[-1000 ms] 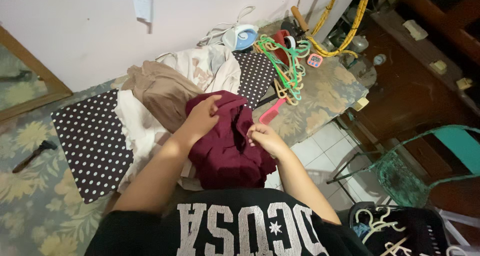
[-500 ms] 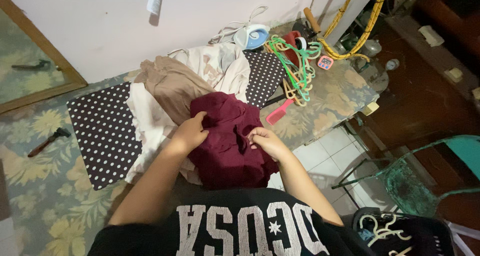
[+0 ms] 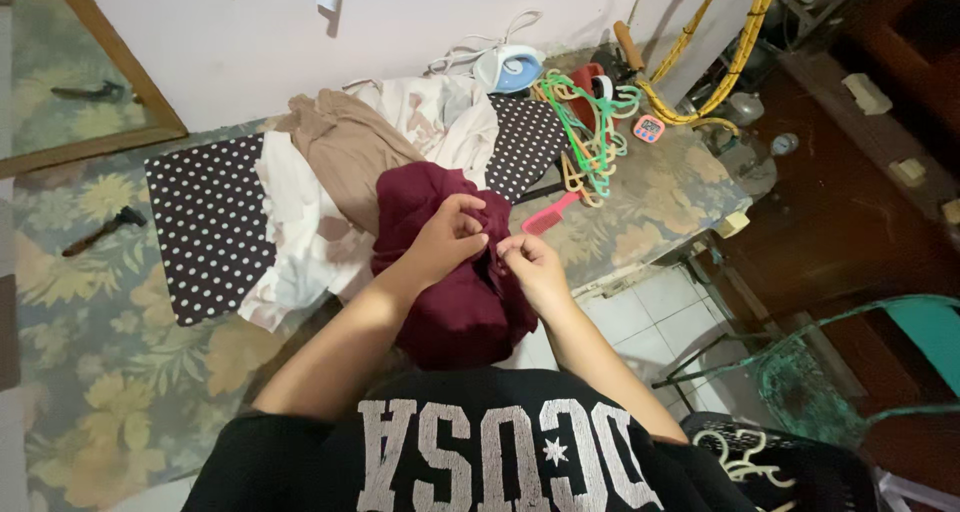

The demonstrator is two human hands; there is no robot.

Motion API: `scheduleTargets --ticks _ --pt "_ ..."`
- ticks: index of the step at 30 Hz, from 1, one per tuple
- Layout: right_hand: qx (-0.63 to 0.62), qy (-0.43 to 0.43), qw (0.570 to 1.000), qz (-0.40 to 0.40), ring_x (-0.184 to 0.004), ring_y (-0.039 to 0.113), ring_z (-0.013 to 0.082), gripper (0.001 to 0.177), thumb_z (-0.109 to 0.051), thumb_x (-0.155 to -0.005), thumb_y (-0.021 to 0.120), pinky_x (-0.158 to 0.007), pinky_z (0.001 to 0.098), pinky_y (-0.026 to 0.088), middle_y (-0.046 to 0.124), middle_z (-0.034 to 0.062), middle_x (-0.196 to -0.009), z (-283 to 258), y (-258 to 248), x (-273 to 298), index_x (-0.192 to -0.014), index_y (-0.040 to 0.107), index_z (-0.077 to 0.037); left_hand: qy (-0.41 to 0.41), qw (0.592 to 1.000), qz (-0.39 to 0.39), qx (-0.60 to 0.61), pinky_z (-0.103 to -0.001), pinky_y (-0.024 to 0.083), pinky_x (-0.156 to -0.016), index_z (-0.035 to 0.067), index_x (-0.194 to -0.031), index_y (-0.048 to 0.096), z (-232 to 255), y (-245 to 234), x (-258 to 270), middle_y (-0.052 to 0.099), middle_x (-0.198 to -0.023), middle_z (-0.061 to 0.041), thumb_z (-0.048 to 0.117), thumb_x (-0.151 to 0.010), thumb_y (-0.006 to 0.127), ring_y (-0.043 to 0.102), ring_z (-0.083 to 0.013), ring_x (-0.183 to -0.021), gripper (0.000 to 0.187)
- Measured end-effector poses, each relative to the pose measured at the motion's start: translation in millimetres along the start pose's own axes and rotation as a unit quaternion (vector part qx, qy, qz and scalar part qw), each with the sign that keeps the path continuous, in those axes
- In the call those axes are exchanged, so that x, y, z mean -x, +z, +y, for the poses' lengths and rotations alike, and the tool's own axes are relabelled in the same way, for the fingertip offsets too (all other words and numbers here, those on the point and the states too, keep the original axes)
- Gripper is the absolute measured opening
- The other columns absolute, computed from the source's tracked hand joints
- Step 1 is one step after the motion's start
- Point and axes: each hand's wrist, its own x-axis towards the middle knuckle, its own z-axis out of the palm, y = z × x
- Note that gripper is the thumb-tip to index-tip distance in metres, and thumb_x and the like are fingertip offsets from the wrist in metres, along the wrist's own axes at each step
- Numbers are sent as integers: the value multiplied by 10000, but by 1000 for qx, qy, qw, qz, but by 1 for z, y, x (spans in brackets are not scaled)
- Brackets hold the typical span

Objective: The person picks up various items of clothing from a table and a basket, places them on hangers or folds them, and organizes the items by hand.

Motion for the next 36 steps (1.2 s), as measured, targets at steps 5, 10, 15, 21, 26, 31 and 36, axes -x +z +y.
scheduleTargets --ticks 5,10,15,21,26,31,36 --pt "10 -2 999 44 -764 583 61 102 -74 -1019 604 -701 223 480 678 -4 -883 -6 -5 8 -1015 682 -8 30 994 54 -94 -238 498 -688 54 -1283 491 -24 27 -6 602 -906 -20 -22 -871 723 582 -84 -799 479" --pt "-7 0 999 49 -737 583 71 80 -50 -992 636 -678 226 479 665 8 -855 -2 -17 16 -1021 686 6 7 999 44 3 -225 480 -689 71 -1333 475 -27 42 5 632 -932 -17 8 -902 705 589 -74 -810 493" --pt "-36 14 998 42 -727 621 90 109 -48 -979 635 -679 231 504 677 24 -848 -2 -25 20 -1050 692 13 23 998 49 -8 -211 510 -803 21 -1375 469 -19 54 20 682 -1008 -38 54 -973 665 629 -68 -908 448" --pt "-52 41 997 36 -741 641 106 119 -37 -966 636 -705 246 534 700 39 -885 -2 -29 21 -1053 689 23 -14 996 87 -33 -246 520 -775 5 -1398 487 -19 62 26 693 -1013 -38 83 -984 576 637 -89 -882 431" --pt "-68 69 995 24 -790 657 106 142 -40 -984 623 -735 244 548 711 60 -937 -1 -31 23 -1093 673 35 -34 996 74 37 -240 533 -768 -2 -1374 440 -29 66 25 676 -958 -47 22 -899 661 653 -100 -851 524" --pt "-59 86 994 13 -813 682 123 251 -17 -952 600 -756 258 574 711 74 -964 -2 -35 19 -1197 614 38 17 992 98 -82 -235 540 -715 -1 -1347 453 -41 71 21 647 -921 -54 -32 -874 687 654 -101 -807 529" --pt "-47 40 998 -17 -827 672 119 339 24 -924 611 -759 247 544 703 73 -961 11 -39 14 -1256 559 66 81 958 126 -244 -245 517 -627 35 -1319 478 -29 89 30 613 -835 -51 -22 -883 721 627 -105 -706 503"
